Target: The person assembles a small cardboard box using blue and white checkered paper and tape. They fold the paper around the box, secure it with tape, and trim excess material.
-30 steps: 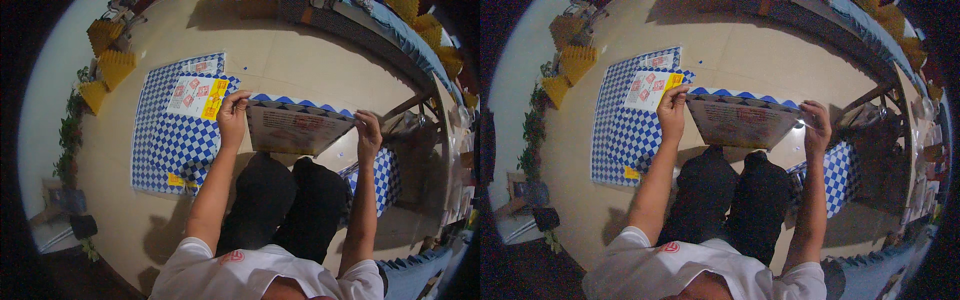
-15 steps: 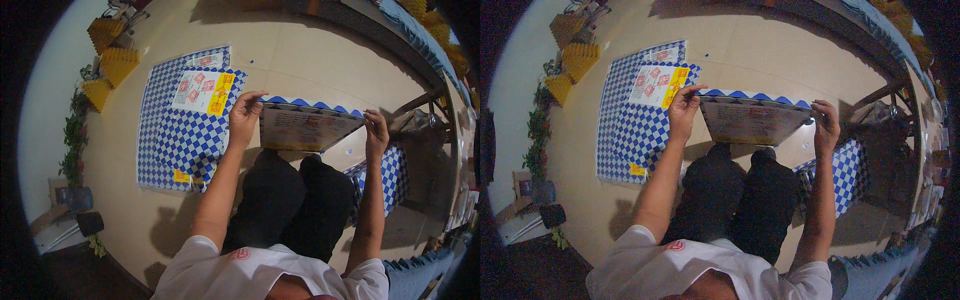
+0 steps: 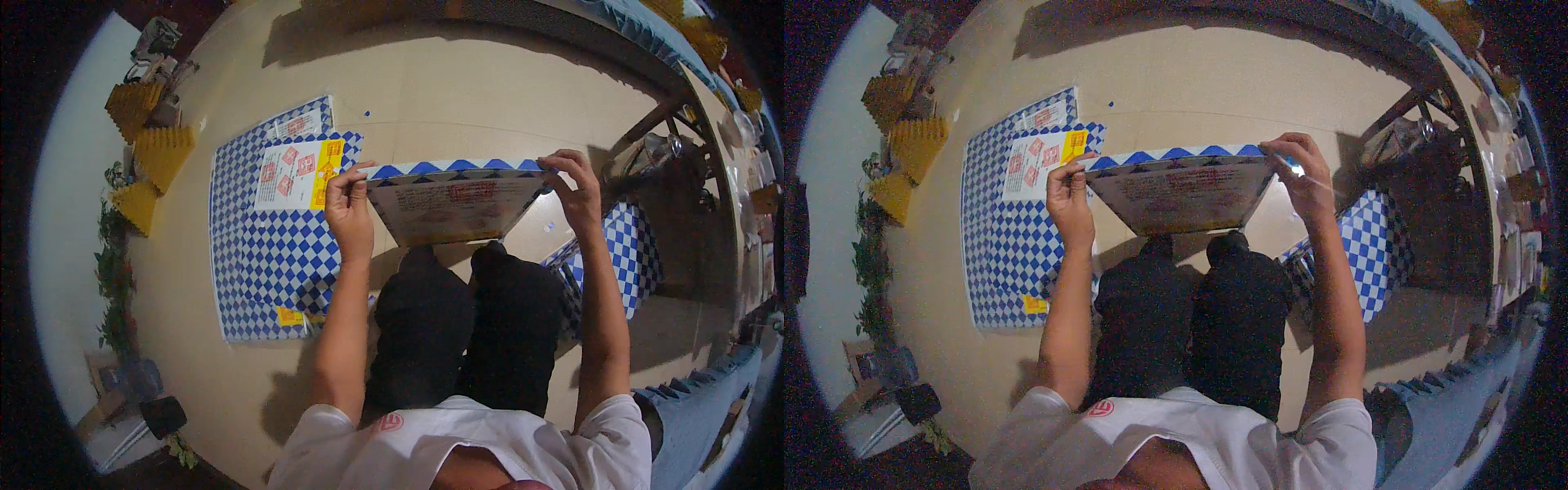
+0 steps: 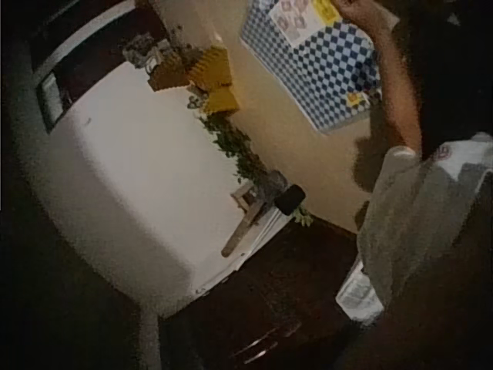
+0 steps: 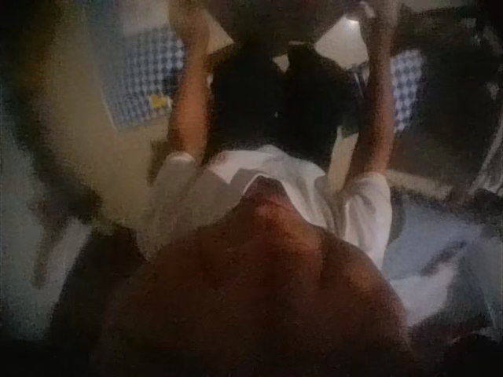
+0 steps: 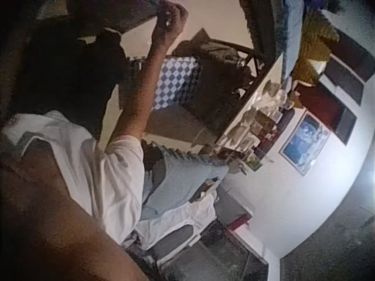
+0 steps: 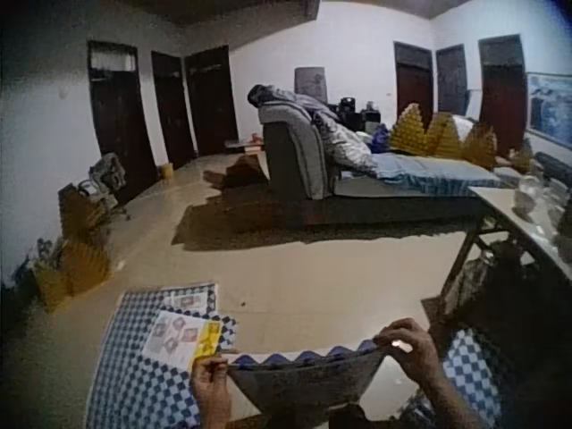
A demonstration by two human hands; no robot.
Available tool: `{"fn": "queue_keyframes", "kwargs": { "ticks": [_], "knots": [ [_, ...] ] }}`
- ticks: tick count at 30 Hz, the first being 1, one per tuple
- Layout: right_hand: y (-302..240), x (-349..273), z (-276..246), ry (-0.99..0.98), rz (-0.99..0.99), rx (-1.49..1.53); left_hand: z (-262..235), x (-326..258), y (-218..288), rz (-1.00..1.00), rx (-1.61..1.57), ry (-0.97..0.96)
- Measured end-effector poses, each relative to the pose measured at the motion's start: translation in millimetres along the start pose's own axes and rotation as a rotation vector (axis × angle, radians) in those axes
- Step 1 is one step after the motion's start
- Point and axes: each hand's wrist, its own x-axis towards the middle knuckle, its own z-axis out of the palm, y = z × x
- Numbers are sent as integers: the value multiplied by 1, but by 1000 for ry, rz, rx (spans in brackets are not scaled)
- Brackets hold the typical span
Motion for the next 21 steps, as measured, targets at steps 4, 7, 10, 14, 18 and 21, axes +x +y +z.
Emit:
{"fn": "queue_keyframes", "kwargs": {
  "ticks": [4, 7, 10, 14, 18, 21],
  "knots": [
    [-4, 3, -3, -55, -196, -79, 0, -11, 6, -12, 117, -28],
    [-28, 6, 0, -178, -193, -165, 2, -18, 11, -22, 97, -20],
    [-34, 6, 4, -182, -274, -364, -5, -20, 10, -32, 82, -7],
    [-42, 6, 11, -186, -310, -326, -6, -22, 11, -35, 32, 20],
    [-38, 0, 19, -197, -288, -204, -10, -24, 16, -39, 136, -18],
    [-36, -2, 20, -175, -312, -176, -7, -21, 24, 132, 413, -42]
  ]
}}
